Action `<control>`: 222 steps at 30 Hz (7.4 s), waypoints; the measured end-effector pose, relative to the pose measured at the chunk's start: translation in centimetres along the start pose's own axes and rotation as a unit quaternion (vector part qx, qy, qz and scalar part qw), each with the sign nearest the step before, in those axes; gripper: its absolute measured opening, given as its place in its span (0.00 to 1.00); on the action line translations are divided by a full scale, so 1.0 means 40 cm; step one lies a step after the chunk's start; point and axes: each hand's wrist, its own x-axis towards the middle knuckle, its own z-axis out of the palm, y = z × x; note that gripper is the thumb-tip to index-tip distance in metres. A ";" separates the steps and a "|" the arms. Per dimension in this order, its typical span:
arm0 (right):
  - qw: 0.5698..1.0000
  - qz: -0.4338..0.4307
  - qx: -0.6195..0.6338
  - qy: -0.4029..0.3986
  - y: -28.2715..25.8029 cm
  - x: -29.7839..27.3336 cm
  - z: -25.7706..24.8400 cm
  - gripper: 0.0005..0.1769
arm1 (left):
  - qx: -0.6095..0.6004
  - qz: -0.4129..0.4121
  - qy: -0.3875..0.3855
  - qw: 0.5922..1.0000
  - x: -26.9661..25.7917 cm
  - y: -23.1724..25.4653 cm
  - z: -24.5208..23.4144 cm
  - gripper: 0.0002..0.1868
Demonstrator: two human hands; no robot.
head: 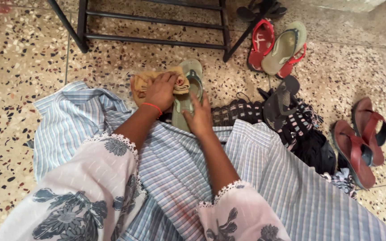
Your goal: The person sits on the floor and wipes a pair of blue flip-flops and a pair of green flip-flops with a cloth. They clean the straps and soles, then place the cleaned sandals on a nearby shoe rack.
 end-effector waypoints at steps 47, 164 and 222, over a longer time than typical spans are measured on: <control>0.987 -0.123 -0.010 0.101 -0.012 0.164 0.027 0.28 | -0.282 -0.091 -0.014 0.955 0.090 0.019 0.019 0.27; 0.971 -0.194 -0.043 -0.130 0.046 0.036 -0.117 0.33 | -0.253 -0.100 0.016 0.962 0.068 0.051 -0.002 0.26; 0.986 0.038 -0.041 0.156 0.154 0.271 -0.116 0.38 | -0.763 -0.356 -0.228 0.489 -0.008 0.131 -0.190 0.40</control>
